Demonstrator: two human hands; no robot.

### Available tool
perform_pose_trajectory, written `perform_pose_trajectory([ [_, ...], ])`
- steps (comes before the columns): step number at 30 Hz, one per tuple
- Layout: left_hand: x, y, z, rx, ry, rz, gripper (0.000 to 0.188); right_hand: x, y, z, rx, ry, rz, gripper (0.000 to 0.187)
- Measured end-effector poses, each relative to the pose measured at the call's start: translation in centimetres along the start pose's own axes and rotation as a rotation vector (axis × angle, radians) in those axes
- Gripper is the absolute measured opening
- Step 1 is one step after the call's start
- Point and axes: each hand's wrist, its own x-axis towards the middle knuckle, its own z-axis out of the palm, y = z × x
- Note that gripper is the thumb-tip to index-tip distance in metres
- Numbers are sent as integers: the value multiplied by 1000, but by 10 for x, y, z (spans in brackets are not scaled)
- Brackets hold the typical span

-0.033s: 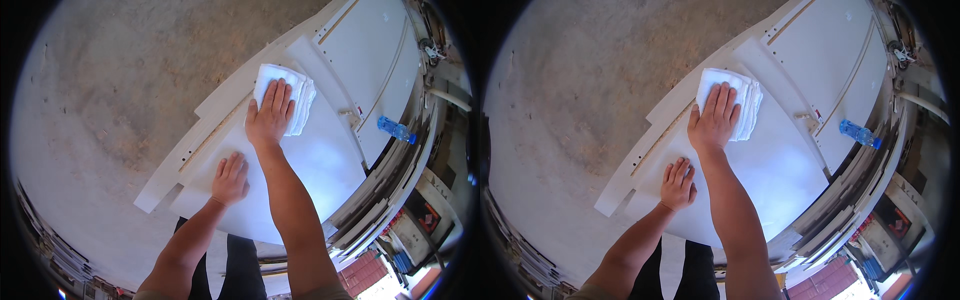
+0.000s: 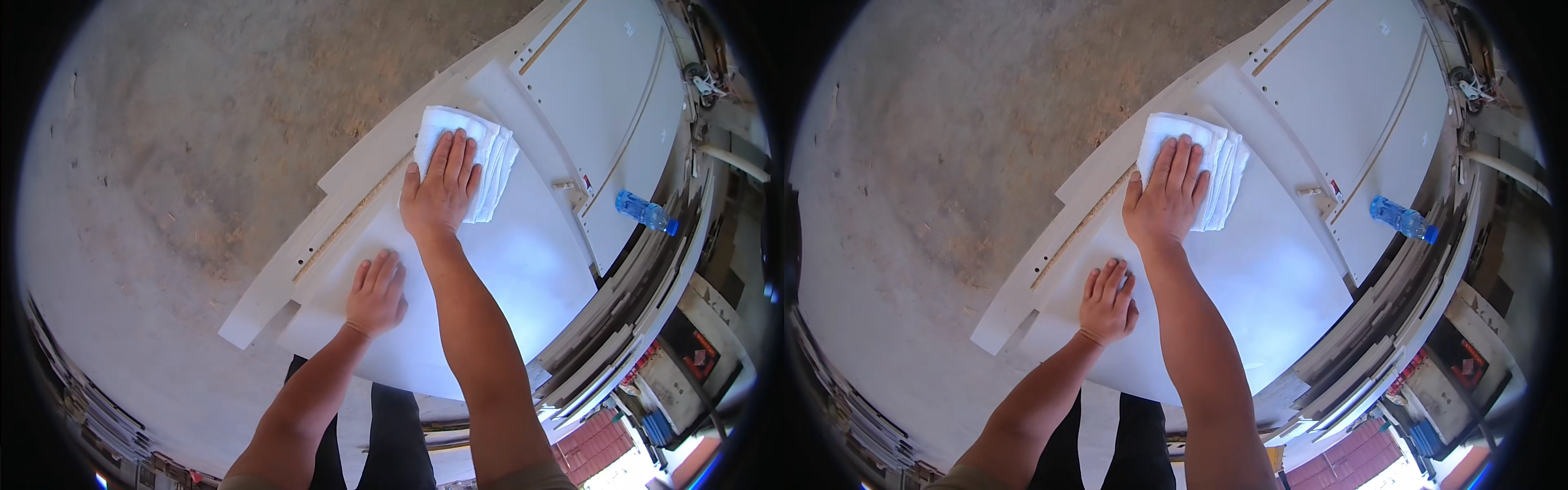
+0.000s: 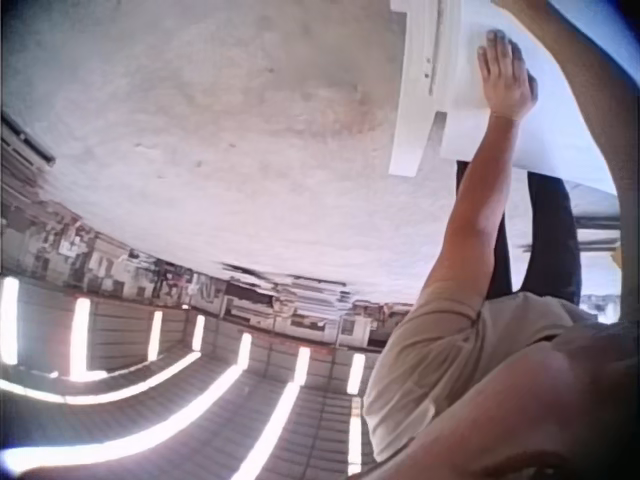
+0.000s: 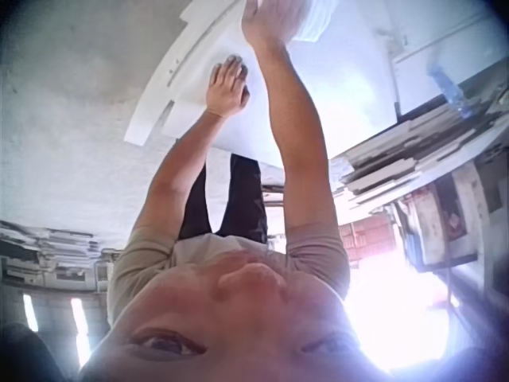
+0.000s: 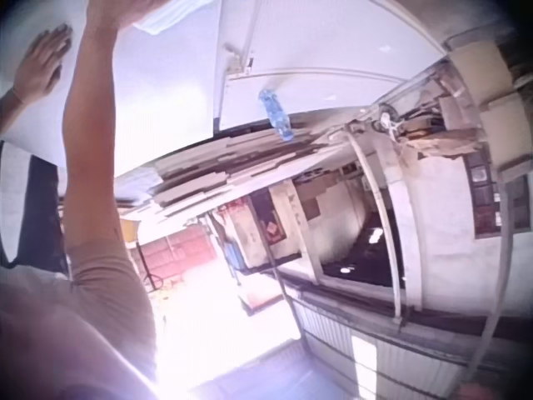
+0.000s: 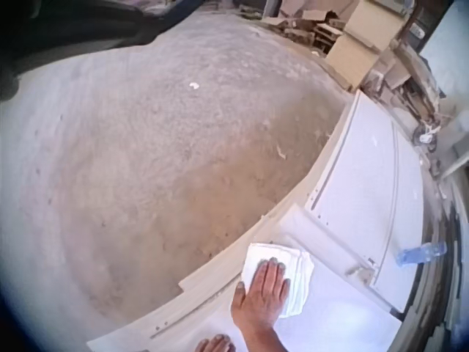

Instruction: The person wipes the surfaces of several large white panels with a cloth. They pick up each panel, wipe it on both sides, and place it back in a stack. A water bottle is visible nearby but not used.

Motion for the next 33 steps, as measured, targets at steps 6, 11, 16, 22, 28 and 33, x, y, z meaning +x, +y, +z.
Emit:
perform_pose_trajectory([
  [6,5,5,2,-28,-9,19,41,81,19,-6,-23,173,104,69],
  [11,1,1,2,-11,2,3,40,41,12,-4,-57,97,26,71],
  [16,-2,-2,3,5,-5,-9,43,17,-1,-7,-53,55,-6,73],
  [22,-1,-1,4,-9,-104,-8,47,40,6,-5,31,63,24,75],
  [28,-2,0,19,-20,42,78,46,42,18,-10,206,-30,-22,79],
  [33,0,6,18,65,55,111,42,14,2,-19,291,-44,30,77],
])
